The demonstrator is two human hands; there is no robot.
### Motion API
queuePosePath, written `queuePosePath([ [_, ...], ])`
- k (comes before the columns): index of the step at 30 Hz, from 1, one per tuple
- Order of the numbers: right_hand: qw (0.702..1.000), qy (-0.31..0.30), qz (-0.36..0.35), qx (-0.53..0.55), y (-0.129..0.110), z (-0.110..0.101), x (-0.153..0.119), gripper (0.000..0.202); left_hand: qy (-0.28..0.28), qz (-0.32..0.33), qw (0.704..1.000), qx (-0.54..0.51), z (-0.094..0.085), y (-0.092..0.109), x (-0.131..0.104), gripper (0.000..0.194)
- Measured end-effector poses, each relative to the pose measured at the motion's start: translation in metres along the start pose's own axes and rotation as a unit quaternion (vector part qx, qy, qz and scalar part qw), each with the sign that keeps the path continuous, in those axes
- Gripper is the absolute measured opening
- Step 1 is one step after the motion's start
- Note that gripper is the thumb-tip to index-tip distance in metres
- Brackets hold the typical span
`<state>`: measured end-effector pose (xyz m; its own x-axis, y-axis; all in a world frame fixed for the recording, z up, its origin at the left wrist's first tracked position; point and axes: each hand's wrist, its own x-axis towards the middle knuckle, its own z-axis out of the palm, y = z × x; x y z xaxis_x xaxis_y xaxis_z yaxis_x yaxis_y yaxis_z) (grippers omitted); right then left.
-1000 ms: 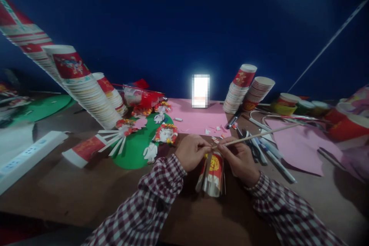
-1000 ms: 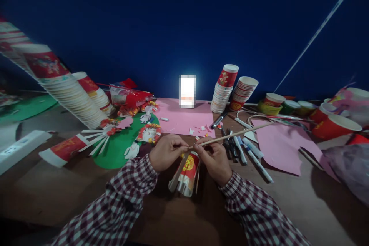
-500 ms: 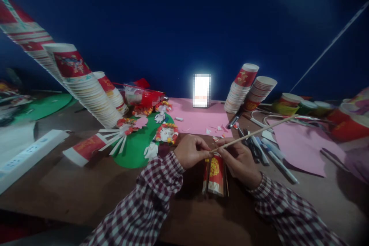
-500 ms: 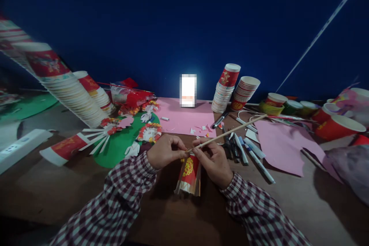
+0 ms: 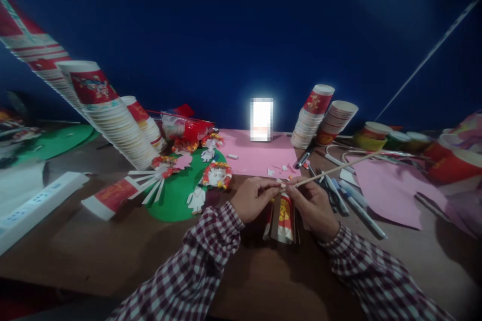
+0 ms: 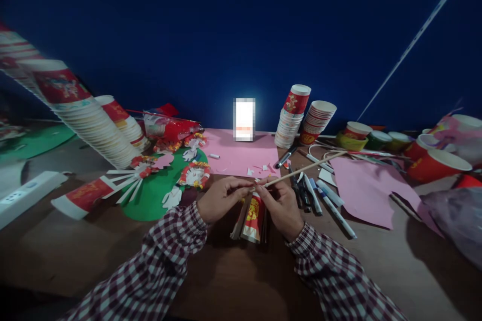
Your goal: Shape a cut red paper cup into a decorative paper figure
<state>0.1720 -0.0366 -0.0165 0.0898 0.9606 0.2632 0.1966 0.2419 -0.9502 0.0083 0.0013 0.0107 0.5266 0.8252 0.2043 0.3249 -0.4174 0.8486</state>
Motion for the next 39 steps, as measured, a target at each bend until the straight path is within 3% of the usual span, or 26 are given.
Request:
queuePosePath([
  [4, 0.999, 0.000, 0.025, 0.030, 0.003, -0.001, 0.000, 0.021, -0.013, -0.006, 0.997, -0.074, 0.004, -0.004, 0.002, 0.032],
  [8, 0.998, 0.008, 0.043, 0.047, 0.004, -0.002, 0.001, 0.021, -0.092, -0.017, 0.983, -0.160, 0.001, -0.003, -0.001, 0.045],
  [11, 0.998, 0.018, 0.039, 0.054, 0.001, -0.001, 0.001, 0.019, -0.131, 0.013, 0.983, -0.126, -0.004, -0.003, -0.003, 0.069],
  [13, 0.997, 0.024, 0.034, 0.057, -0.002, -0.001, 0.000, 0.018, -0.130, 0.021, 0.986, -0.104, -0.005, -0.006, -0.003, 0.073],
  [19, 0.999, 0.033, -0.013, 0.021, -0.007, -0.001, -0.002, 0.012, -0.130, -0.033, 0.972, -0.192, 0.000, -0.022, 0.000, 0.063],
  [25, 0.998, 0.015, -0.030, -0.043, -0.010, -0.008, -0.001, 0.013, -0.116, -0.063, 0.950, -0.284, -0.002, -0.022, 0.003, 0.053],
  [30, 0.987, -0.101, -0.086, -0.088, -0.024, -0.013, -0.002, 0.017, -0.097, -0.105, 0.945, -0.293, -0.005, -0.022, 0.006, 0.046],
  [34, 0.958, -0.180, -0.197, -0.105, -0.027, -0.010, -0.004, 0.052, -0.075, -0.094, 0.965, -0.235, -0.007, -0.024, 0.007, 0.037],
  [36, 0.948, -0.178, -0.223, -0.138, -0.027, -0.006, -0.006, 0.046, -0.078, -0.110, 0.965, -0.225, -0.008, -0.025, 0.007, 0.037],
  [39, 0.950, -0.134, -0.218, -0.177, -0.025, -0.001, -0.008, 0.021, -0.074, -0.125, 0.965, -0.219, -0.006, -0.025, 0.006, 0.039],
])
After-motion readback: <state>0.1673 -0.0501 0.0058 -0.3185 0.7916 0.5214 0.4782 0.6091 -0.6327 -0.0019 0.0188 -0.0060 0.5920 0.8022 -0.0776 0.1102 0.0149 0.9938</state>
